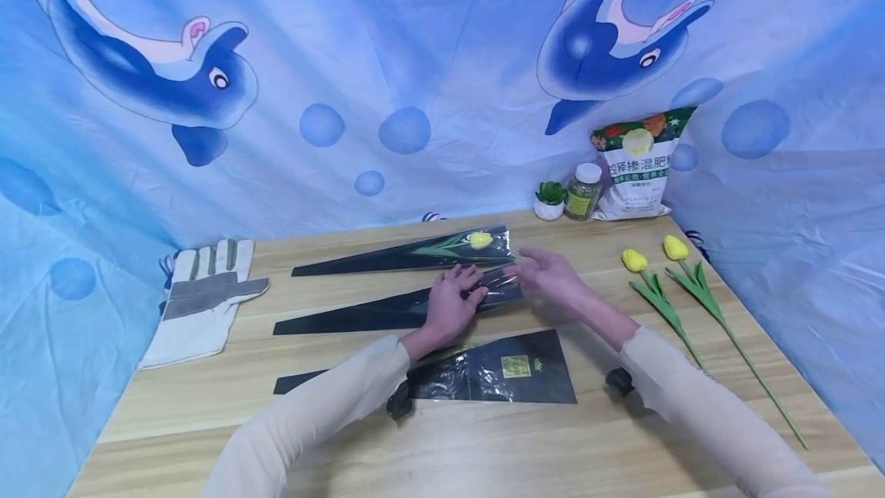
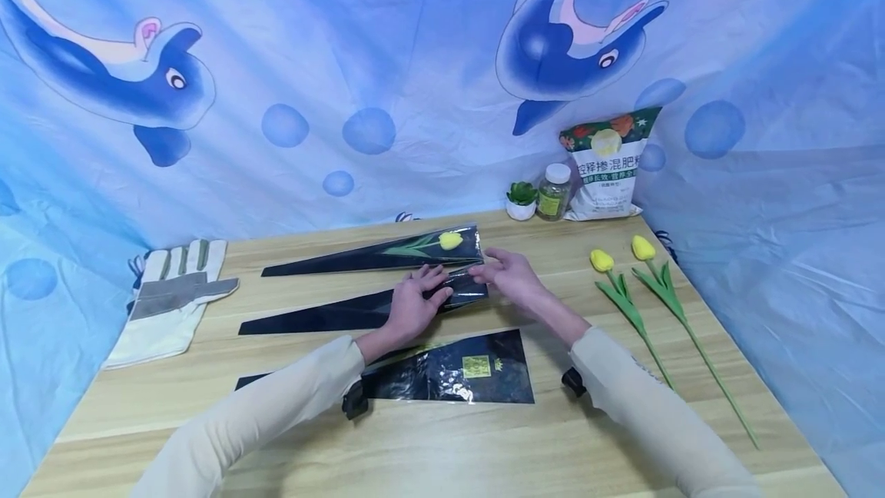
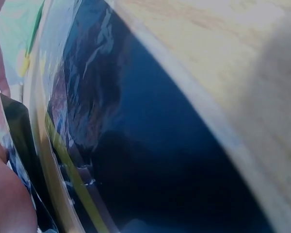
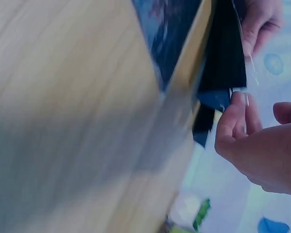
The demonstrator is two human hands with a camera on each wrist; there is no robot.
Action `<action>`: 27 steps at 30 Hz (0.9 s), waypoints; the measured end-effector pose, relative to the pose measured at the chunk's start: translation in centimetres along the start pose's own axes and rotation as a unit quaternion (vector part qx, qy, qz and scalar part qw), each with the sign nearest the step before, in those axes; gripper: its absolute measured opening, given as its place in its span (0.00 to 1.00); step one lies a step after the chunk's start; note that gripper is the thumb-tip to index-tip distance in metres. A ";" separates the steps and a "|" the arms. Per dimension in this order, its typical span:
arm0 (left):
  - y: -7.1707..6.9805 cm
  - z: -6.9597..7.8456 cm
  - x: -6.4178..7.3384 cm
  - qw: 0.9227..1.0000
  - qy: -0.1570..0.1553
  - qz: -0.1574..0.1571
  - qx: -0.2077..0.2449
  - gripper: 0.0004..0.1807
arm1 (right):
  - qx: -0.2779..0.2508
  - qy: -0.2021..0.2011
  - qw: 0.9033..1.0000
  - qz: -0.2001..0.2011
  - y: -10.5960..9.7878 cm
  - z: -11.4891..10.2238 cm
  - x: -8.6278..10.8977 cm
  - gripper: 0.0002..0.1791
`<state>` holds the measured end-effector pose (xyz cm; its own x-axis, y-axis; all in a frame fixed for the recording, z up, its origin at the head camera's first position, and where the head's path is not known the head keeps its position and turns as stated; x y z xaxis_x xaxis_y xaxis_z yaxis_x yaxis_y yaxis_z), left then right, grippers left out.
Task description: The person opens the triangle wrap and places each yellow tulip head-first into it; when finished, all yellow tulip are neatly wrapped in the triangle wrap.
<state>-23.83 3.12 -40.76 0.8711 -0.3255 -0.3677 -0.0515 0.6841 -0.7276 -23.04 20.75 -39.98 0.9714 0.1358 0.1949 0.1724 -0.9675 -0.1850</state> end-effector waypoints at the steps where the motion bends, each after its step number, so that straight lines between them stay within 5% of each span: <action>1: -0.1 0.0 0.0 1.000 0.001 0.002 0.003 0.18 | 0.004 -0.004 1.000 0.003 -0.6 -0.2 0.3 0.36; 9: -0.5 -0.2 -0.3 1.000 0.006 0.014 0.001 0.18 | 0.018 -0.023 0.999 0.045 -7.6 -1.8 2.7 0.28; 18: -0.8 -0.2 -0.3 1.000 0.015 0.018 -0.002 0.18 | 0.135 -0.007 0.989 0.063 -15.5 -1.3 6.4 0.30; 27: -0.6 -0.3 -0.1 1.000 0.017 0.005 -0.006 0.19 | 0.171 0.053 0.984 0.012 -19.0 2.0 8.9 0.24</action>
<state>-24.05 2.58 -40.45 0.8535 -0.3405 -0.3944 -0.0662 0.6800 -0.7302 -17.31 40.75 -36.64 0.9566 0.0724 0.2824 0.2112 -0.8397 -0.5003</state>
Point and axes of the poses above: each hand's wrist, its own x-axis away from the middle knuckle, its own y-axis out of the palm, z = x × y, the point moved 9 cm from there along -x, towards the middle knuckle, and after that the axes turned 9 degrees about -x, right-handed, at the moved point
